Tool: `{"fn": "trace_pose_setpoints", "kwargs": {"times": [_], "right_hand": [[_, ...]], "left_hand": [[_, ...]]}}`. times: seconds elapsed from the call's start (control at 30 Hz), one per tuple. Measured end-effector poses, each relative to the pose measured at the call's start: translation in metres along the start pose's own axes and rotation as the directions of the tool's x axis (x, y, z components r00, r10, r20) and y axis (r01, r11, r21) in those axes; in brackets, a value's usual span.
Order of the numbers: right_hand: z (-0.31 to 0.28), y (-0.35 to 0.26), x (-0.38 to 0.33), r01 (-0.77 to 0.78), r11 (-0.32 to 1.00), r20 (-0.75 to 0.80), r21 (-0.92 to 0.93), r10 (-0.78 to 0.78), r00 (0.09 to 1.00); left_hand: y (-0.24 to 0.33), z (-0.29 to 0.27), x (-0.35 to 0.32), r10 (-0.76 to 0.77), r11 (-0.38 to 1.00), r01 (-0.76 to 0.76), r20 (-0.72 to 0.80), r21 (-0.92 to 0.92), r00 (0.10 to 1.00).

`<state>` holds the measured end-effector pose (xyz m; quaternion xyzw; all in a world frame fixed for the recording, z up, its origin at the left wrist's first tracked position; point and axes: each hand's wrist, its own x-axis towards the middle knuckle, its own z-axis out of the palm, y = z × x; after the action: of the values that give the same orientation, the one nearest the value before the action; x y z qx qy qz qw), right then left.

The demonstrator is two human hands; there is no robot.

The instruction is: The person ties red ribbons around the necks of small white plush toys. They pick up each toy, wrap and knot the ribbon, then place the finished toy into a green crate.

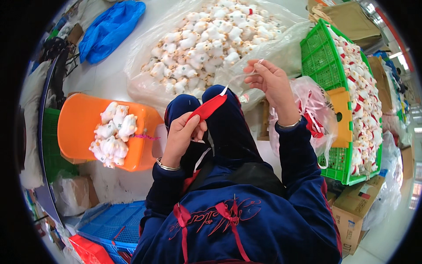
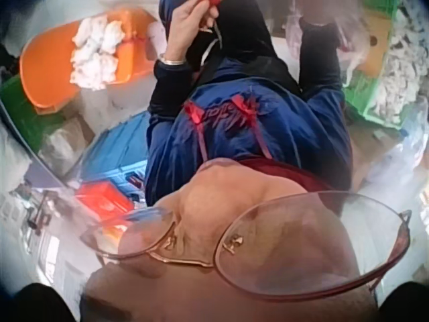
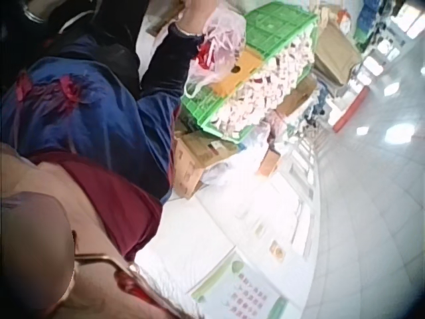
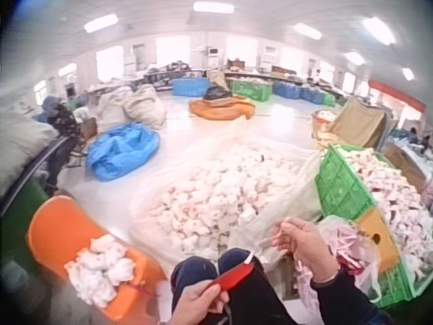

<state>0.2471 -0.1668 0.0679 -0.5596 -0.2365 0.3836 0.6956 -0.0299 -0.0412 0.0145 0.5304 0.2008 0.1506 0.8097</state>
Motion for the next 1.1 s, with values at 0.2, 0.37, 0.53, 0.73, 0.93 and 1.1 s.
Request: {"fn": "trace_pose_setpoints", "kwargs": {"times": [0.2, 0.37, 0.53, 0.73, 0.93, 1.1], "right_hand": [[0.024, 0.008, -0.005, 0.285, 0.822, 0.01, -0.493, -0.323, 0.947], [0.078, 0.021, -0.03, 0.447, 0.75, 0.653, -0.487, -0.027, 0.757], [0.089, 0.039, -0.032, 0.244, 0.722, 0.597, -0.647, 0.281, 0.751], [0.079, 0.048, -0.026, 0.228, 0.75, 0.555, -0.621, 0.215, 0.804], [0.032, 0.056, -0.021, -0.002, 0.836, 0.274, -0.549, 0.182, 0.944], [0.026, 0.059, -0.024, -0.139, 0.922, 0.191, -0.362, 0.219, 0.957]], "left_hand": [[-0.003, -0.002, -0.007, 0.017, 0.999, -0.015, -0.07, 0.036, 0.997], [0.007, -0.002, -0.009, 0.012, 0.952, -0.071, 0.193, 0.299, 0.981], [0.016, -0.021, -0.024, 0.0, 0.917, -0.028, 0.071, 0.398, 0.997], [-0.003, -0.083, -0.029, 0.117, 0.728, -0.094, 0.012, 0.679, 0.993], [-0.023, -0.227, -0.046, 0.527, 0.057, 0.521, -0.469, 0.852, 0.709], [-0.031, -0.258, -0.054, 0.363, -0.222, 0.661, -0.568, 0.717, 0.739]]}}
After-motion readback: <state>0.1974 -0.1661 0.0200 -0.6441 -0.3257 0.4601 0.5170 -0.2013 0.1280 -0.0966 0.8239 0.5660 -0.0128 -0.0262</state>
